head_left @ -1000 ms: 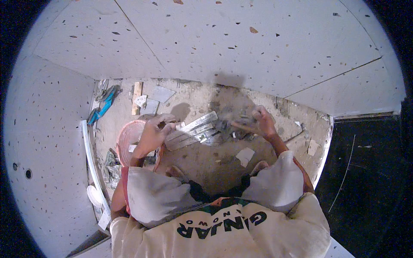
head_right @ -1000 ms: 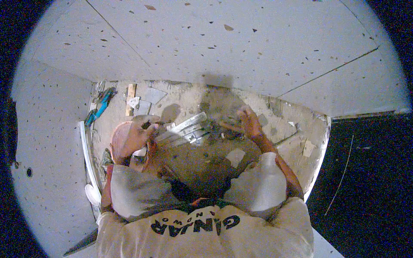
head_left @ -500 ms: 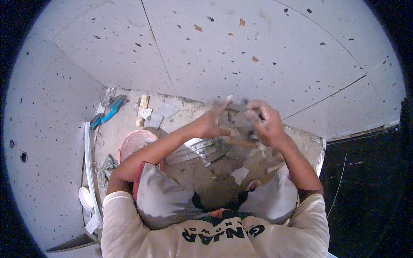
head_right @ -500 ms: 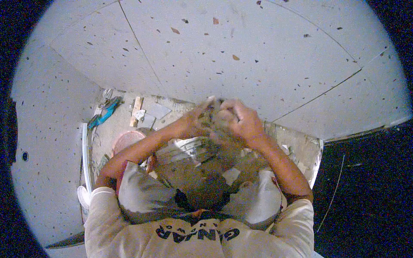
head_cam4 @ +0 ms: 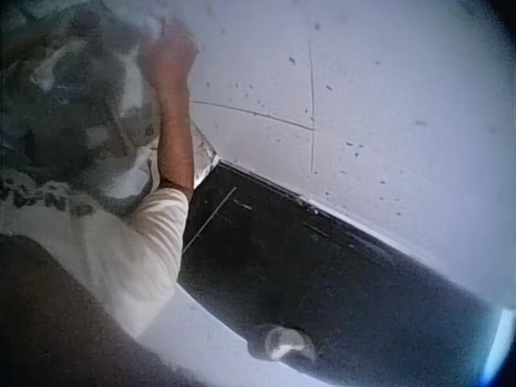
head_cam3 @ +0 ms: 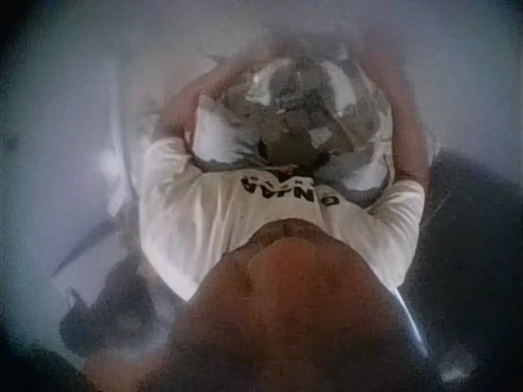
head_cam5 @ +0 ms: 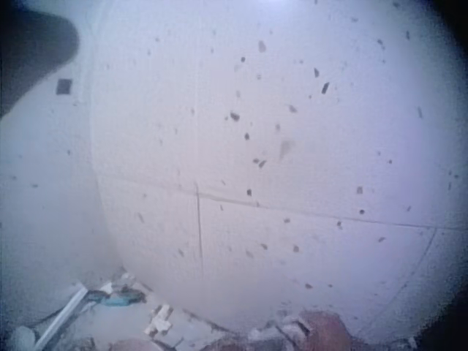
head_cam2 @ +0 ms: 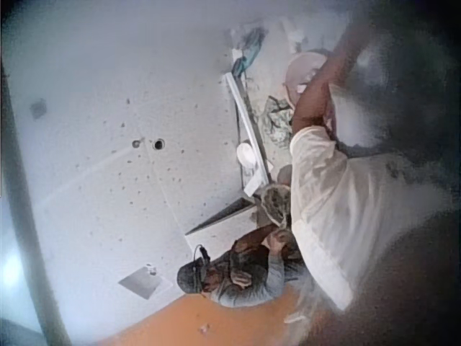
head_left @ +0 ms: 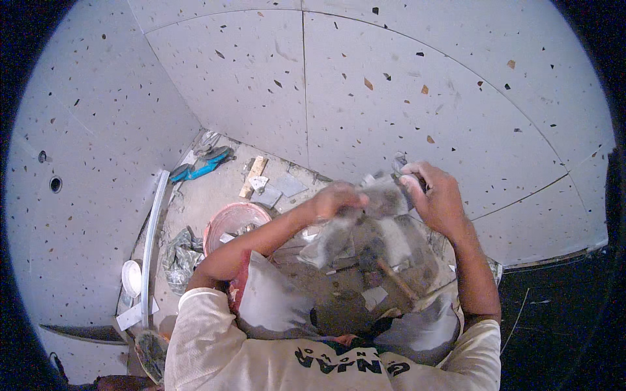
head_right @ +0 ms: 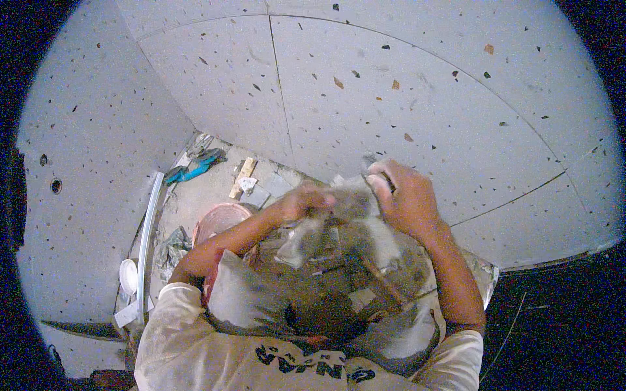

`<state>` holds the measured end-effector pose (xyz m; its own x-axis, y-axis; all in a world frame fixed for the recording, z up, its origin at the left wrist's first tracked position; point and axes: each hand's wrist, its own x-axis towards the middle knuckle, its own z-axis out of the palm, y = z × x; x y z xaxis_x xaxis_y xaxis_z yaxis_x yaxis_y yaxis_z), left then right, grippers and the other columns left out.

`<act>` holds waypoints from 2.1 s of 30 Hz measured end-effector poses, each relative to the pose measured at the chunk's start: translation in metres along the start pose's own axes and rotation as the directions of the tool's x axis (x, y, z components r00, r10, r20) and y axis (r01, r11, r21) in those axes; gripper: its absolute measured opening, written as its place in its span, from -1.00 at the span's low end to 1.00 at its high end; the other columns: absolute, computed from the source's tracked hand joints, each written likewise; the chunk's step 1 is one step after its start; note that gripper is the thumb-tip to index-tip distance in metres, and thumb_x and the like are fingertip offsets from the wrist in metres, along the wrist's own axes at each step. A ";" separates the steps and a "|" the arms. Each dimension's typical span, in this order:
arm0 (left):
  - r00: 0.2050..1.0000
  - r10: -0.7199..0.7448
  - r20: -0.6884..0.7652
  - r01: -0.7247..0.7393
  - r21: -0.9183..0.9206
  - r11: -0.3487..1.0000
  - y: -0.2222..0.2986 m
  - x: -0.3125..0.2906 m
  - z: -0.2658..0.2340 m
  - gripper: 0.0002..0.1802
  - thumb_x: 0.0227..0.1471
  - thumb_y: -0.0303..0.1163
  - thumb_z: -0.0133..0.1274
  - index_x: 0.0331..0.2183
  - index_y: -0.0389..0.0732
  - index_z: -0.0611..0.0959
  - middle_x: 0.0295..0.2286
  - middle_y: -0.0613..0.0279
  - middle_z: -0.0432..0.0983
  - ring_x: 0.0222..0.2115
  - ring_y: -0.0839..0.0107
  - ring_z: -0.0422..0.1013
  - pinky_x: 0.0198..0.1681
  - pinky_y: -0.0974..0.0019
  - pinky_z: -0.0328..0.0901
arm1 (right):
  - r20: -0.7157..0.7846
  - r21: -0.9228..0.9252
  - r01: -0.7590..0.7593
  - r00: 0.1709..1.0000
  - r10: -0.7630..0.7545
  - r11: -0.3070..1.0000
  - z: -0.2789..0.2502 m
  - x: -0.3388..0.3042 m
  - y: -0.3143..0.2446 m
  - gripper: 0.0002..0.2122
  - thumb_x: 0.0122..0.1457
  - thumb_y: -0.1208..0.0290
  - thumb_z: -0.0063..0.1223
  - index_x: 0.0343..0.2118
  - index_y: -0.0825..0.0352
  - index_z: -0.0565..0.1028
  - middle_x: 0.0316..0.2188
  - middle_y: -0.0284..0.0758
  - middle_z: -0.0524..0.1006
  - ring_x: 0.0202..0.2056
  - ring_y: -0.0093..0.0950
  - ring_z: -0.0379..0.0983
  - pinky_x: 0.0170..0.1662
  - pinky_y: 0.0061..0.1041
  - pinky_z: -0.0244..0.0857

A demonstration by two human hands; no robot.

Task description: The person installs terrazzo-style wall tiles, using a hammer and chisel to adjust tile edges and a cloth to wipe the surface. They also use a metal ruler to measure and align tiles along the wall.

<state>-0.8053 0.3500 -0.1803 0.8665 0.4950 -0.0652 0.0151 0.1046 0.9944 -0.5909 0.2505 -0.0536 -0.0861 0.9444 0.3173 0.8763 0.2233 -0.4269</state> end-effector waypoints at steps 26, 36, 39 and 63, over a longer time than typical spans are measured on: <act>0.010 0.878 -0.479 0.127 0.871 0.474 0.091 0.146 -0.213 0.03 -0.07 -0.02 0.14 0.20 -0.37 -0.01 0.24 -0.17 -0.36 0.28 0.04 -0.34 0.26 -0.11 -0.30 | -0.990 -0.117 -0.065 -0.076 -0.121 0.991 -0.133 0.103 0.075 -0.79 0.15 0.35 0.05 -0.25 0.40 0.50 -0.38 -0.26 0.55 -0.49 -0.51 0.45 -0.40 -0.58 0.38; 0.104 0.588 -0.802 -0.514 0.463 0.722 0.077 0.098 -0.262 -0.56 0.06 -0.22 0.04 -0.10 -0.32 0.47 -0.17 -0.03 0.43 -0.04 0.16 0.29 0.10 0.15 0.13 | -0.968 -0.221 0.059 -0.133 -0.212 0.974 -0.101 0.119 0.089 -0.80 0.15 0.34 0.05 -0.27 0.38 0.51 -0.34 -0.25 0.52 -0.36 -0.43 0.46 -0.28 -0.51 0.38; 0.192 0.578 -0.793 -0.648 0.340 0.682 0.128 0.144 -0.179 -0.44 0.08 -0.22 0.01 0.02 -0.38 0.36 0.01 -0.11 0.27 0.13 0.11 0.08 0.24 0.10 -0.16 | -0.955 -0.268 -0.012 -0.128 -0.267 0.963 -0.112 0.105 0.110 -0.80 0.15 0.33 0.06 -0.29 0.37 0.51 -0.35 -0.26 0.52 -0.37 -0.44 0.45 -0.28 -0.51 0.37; -0.147 0.872 -0.468 -0.041 0.883 0.467 0.179 0.140 -0.133 -0.29 0.15 -0.04 -0.13 0.16 -0.32 0.21 0.23 -0.10 -0.11 0.25 -0.01 -0.20 0.28 -0.01 -0.38 | -0.980 -0.176 0.042 -0.105 -0.171 0.983 -0.114 0.101 0.094 -0.88 0.14 0.45 0.03 -0.31 0.36 0.51 -0.33 -0.28 0.50 -0.30 -0.43 0.44 -0.23 -0.50 0.35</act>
<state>-0.7477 0.5523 -0.0223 -0.3475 0.4220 0.8374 0.4119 -0.7336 0.5406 -0.4627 0.3395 0.0348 0.3235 -0.3741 0.8691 0.9417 0.2167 -0.2573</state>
